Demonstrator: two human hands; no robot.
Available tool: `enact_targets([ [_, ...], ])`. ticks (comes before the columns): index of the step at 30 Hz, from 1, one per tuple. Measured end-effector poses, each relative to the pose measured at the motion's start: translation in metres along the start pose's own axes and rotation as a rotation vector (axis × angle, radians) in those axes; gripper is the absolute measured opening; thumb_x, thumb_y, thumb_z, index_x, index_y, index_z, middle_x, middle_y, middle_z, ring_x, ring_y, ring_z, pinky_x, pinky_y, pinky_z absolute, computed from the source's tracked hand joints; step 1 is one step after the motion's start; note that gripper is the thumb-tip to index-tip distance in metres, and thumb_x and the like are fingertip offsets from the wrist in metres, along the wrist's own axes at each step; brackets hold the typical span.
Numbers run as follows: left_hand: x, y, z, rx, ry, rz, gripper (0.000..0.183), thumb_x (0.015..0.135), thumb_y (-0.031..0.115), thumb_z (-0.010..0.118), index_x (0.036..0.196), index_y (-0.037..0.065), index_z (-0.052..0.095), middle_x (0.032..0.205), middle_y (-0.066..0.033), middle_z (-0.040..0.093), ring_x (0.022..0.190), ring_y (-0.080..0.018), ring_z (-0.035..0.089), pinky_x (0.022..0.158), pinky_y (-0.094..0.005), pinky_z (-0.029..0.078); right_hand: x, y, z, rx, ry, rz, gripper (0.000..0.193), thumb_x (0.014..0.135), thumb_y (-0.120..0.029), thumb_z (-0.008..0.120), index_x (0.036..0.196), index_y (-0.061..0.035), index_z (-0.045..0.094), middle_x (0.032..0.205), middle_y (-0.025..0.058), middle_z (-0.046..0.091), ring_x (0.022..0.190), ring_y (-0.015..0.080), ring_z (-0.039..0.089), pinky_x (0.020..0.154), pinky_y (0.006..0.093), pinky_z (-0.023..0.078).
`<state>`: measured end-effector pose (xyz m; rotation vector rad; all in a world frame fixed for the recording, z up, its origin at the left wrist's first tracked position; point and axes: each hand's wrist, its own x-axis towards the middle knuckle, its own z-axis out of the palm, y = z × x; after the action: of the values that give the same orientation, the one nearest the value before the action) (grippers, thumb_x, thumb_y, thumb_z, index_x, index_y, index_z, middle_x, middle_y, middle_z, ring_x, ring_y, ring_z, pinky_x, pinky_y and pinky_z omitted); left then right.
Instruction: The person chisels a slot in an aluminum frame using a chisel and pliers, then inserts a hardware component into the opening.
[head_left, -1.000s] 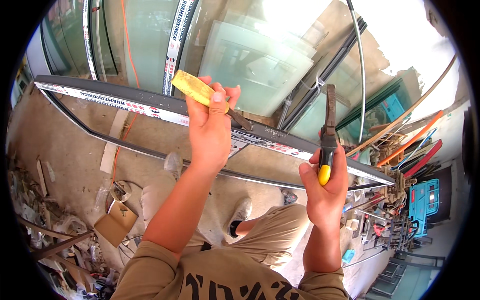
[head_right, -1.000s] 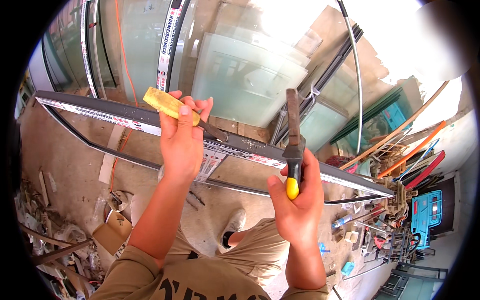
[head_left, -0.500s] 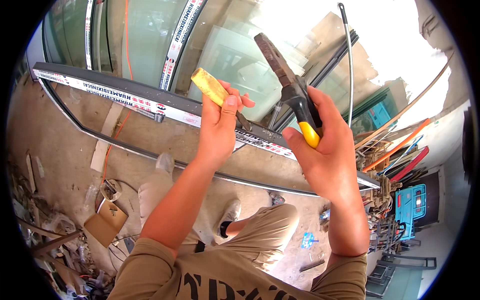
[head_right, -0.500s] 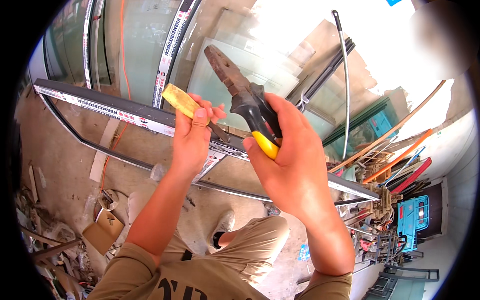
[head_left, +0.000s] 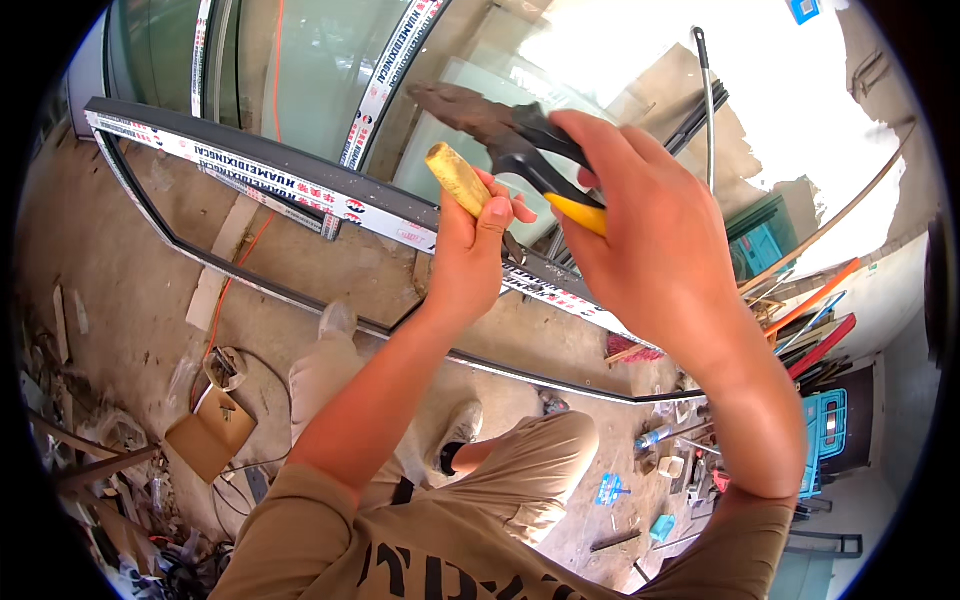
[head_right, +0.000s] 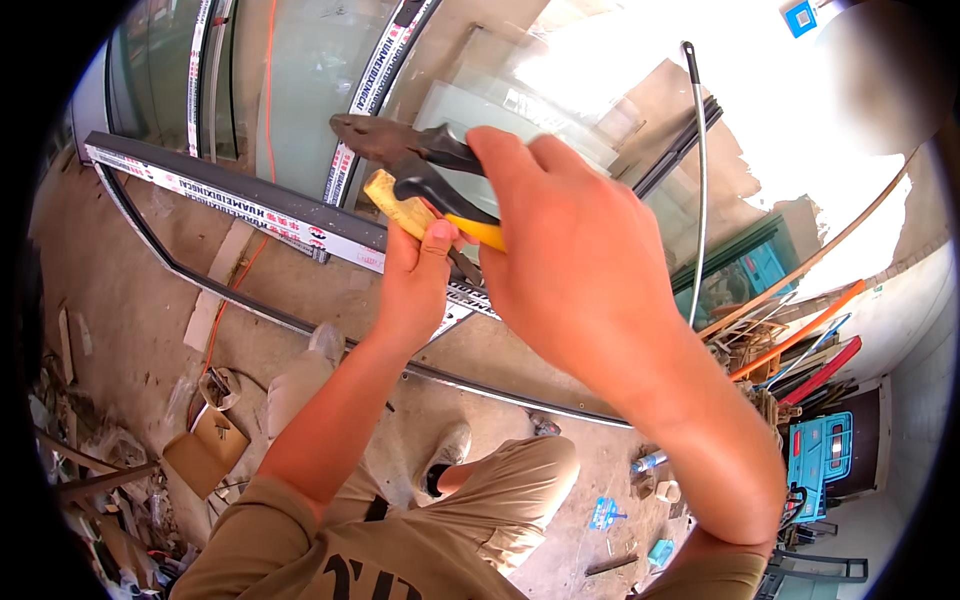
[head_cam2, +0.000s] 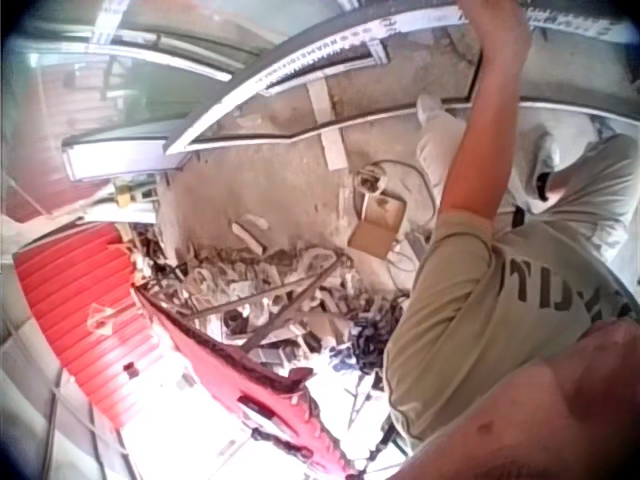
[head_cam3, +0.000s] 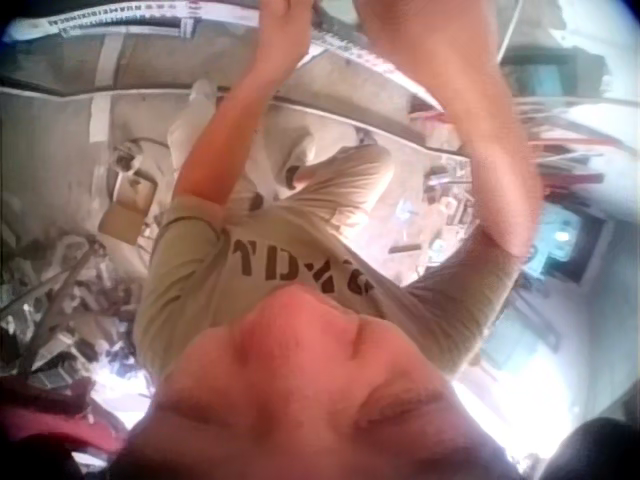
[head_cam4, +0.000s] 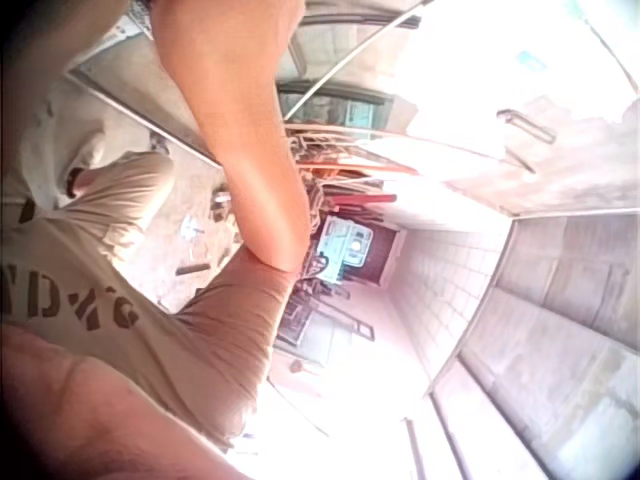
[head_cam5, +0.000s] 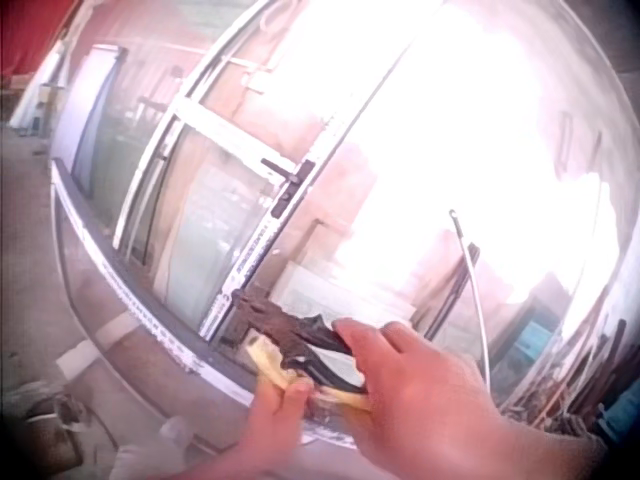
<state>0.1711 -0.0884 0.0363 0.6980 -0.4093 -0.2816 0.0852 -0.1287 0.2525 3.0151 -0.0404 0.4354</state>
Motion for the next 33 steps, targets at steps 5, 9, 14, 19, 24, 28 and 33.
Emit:
enact_targets([
  [5, 0.003, -0.005, -0.010, 0.132, -0.013, 0.044, 0.026, 0.117, 0.016, 0.052, 0.133, 0.000, 0.040, 0.111, -0.0068, 0.055, 0.096, -0.0160, 0.066, 0.114, -0.0409, 0.052, 0.032, -0.010, -0.016, -0.291, -0.162, -0.256, 0.048, 0.085, -0.003, 0.074, 0.132, -0.0033, 0.068, 0.104, 0.0177, 0.072, 0.100, 0.0420, 0.071, 0.089, 0.0520, 0.056],
  [9, 0.008, -0.006, 0.002, 0.066, -0.038, 0.135, 0.024, 0.117, 0.014, 0.052, 0.133, 0.001, 0.039, 0.108, -0.0064, 0.053, 0.094, -0.0156, 0.065, 0.117, -0.0444, 0.051, 0.052, -0.025, -0.030, -0.299, 0.091, -0.314, 0.031, 0.087, -0.005, 0.073, 0.118, -0.0018, 0.072, 0.102, 0.0174, 0.073, 0.098, 0.0417, 0.071, 0.087, 0.0506, 0.057],
  [14, 0.005, -0.010, 0.002, 0.046, -0.022, 0.149, 0.022, 0.117, 0.014, 0.052, 0.131, 0.002, 0.040, 0.109, -0.0065, 0.053, 0.096, -0.0172, 0.066, 0.112, -0.0422, 0.053, 0.036, 0.005, -0.002, -0.401, -0.189, -0.267, 0.027, 0.089, -0.005, 0.070, 0.116, -0.0010, 0.072, 0.093, 0.0214, 0.073, 0.090, 0.0437, 0.073, 0.081, 0.0532, 0.057],
  [19, -0.006, -0.027, 0.016, 0.098, -0.040, 0.133, 0.017, 0.115, 0.009, 0.053, 0.129, 0.004, 0.044, 0.112, -0.0059, 0.056, 0.104, -0.0181, 0.065, 0.111, -0.0412, 0.050, 0.040, -0.009, -0.037, -0.335, 0.133, -0.138, 0.041, 0.086, -0.003, 0.069, 0.127, -0.0039, 0.070, 0.108, 0.0223, 0.077, 0.099, 0.0473, 0.072, 0.084, 0.0545, 0.057],
  [24, 0.013, -0.007, 0.008, -0.067, -0.076, 0.288, 0.020, 0.116, 0.013, 0.053, 0.134, 0.006, 0.046, 0.114, -0.0044, 0.058, 0.112, -0.0196, 0.065, 0.125, -0.0515, 0.043, 0.020, -0.021, -0.056, -0.167, 0.215, 0.037, 0.030, 0.093, 0.000, 0.070, 0.124, 0.0003, 0.070, 0.110, 0.0236, 0.075, 0.101, 0.0431, 0.074, 0.090, 0.0430, 0.059],
  [28, 0.016, 0.000, -0.003, -0.164, -0.129, 0.193, 0.024, 0.117, 0.016, 0.053, 0.139, 0.006, 0.049, 0.118, -0.0036, 0.059, 0.120, -0.0220, 0.066, 0.125, -0.0496, 0.043, -0.010, 0.057, -0.031, -0.094, 0.300, 0.047, 0.051, 0.094, -0.008, 0.074, 0.145, -0.0073, 0.065, 0.107, 0.0164, 0.077, 0.096, 0.0251, 0.075, 0.091, 0.0385, 0.058],
  [33, 0.009, -0.007, -0.009, -0.162, -0.179, 0.075, 0.033, 0.119, 0.019, 0.050, 0.150, 0.006, 0.051, 0.127, -0.0024, 0.057, 0.131, -0.0225, 0.062, 0.127, -0.0475, 0.042, -0.049, 0.076, -0.017, 0.105, 0.214, 0.316, 0.054, 0.097, -0.010, 0.077, 0.147, 0.0004, 0.062, 0.119, 0.0144, 0.076, 0.109, 0.0183, 0.071, 0.101, 0.0320, 0.053],
])
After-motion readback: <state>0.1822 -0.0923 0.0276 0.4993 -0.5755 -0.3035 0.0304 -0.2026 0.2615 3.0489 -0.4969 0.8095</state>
